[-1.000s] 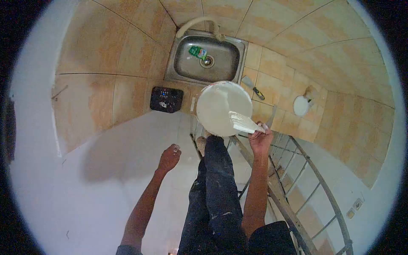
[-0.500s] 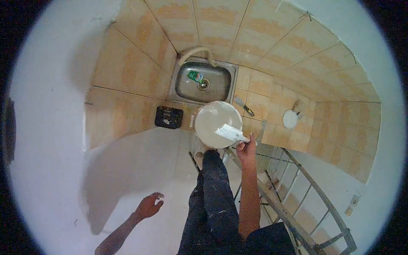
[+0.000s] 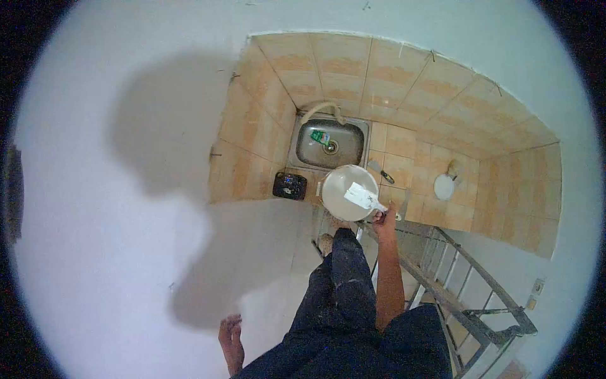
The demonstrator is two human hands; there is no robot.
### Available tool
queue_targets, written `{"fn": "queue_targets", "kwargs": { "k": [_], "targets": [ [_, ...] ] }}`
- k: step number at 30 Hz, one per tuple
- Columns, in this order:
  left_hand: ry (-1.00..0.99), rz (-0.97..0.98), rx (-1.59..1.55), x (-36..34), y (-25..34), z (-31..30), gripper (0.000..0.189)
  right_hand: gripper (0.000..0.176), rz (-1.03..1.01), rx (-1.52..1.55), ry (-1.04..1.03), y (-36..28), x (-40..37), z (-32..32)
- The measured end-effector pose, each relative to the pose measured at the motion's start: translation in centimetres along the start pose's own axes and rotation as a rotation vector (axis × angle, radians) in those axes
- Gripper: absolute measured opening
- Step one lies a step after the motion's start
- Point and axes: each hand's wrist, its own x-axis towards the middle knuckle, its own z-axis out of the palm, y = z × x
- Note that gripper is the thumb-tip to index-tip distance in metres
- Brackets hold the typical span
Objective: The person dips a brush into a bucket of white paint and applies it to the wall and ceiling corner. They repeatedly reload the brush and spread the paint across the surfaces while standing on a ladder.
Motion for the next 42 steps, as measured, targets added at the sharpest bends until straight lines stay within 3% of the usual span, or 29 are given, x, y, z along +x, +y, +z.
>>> {"fn": "queue_targets", "kwargs": {
  "k": [6, 8, 10, 13, 15, 17, 18, 20, 23, 26, 29, 31, 33, 35, 37, 42],
  "targets": [
    [-0.025, 0.498, 0.257, 6.8, 6.8, -1.0, 0.029, 0.041, 0.065, 0.112, -0.054, -2.0, -3.7, 1.2],
    [0.061, 0.502, 0.322, 7.6, 10.7, -2.1, 0.032, 0.041, 0.074, 0.142, -0.097, -3.3, -5.3, 2.0],
    [0.236, 0.590, 0.361, 7.7, 13.9, -3.7, 0.034, 0.041, 0.030, 0.113, -0.085, -4.2, -6.4, 2.8],
    [0.496, 0.879, 0.255, 9.0, 16.3, -7.3, 0.046, 0.040, 0.033, 0.091, -0.095, -4.5, -7.8, 3.4],
    [0.701, 0.946, 0.278, 8.5, 18.6, -9.0, 0.041, 0.040, 0.081, 0.099, -0.131, -5.2, -8.4, 4.0],
    [0.868, 0.972, 0.094, 8.9, 19.4, -10.5, 0.036, 0.039, 0.043, 0.108, -0.067, -5.3, -9.1, 5.0],
    [0.877, 0.977, 0.091, 8.9, 20.0, -11.4, 0.036, 0.039, 0.045, 0.109, -0.077, -5.3, -9.5, 5.4],
    [0.994, 1.226, 0.200, 9.1, 20.6, -13.3, 0.021, 0.038, 0.097, 0.142, -0.095, -5.3, -10.8, 7.2],
    [1.085, 1.264, 0.285, 8.8, 22.5, -14.0, 0.021, 0.039, 0.149, 0.153, -0.227, -5.8, -13.9, 10.4],
    [1.099, 1.296, 0.143, 9.3, 24.2, -13.5, 0.023, 0.042, 0.162, 0.056, -0.392, -6.9, -16.0, 14.3],
    [1.156, 1.314, 0.145, 10.3, 25.4, -13.9, 0.025, 0.046, 0.154, 0.054, -0.311, -7.8, -19.1, 20.1],
    [1.272, 1.301, 0.290, 11.0, 26.0, -14.3, 0.025, 0.045, 0.151, 0.080, -0.391, -8.4, -20.7, 22.9],
    [1.324, 1.346, 0.236, 12.5, 25.8, -14.4, 0.027, 0.044, 0.156, 0.110, -0.455, -8.9, -21.7, 24.9],
    [1.361, 1.395, 0.181, 13.3, 25.7, -14.6, 0.032, 0.045, 0.188, 0.062, -0.516, -9.8, -21.8, 26.0],
    [1.475, 1.340, 0.573, 13.5, 25.2, -14.9, 0.027, 0.044, 0.162, 0.059, -0.497, -9.9, -21.3, 26.0],
    [1.506, 1.422, 0.571, 14.7, 25.7, -14.9, 0.014, 0.041, 0.210, 0.120, -0.422, -10.0, -21.6, 24.7]
  ]
}}
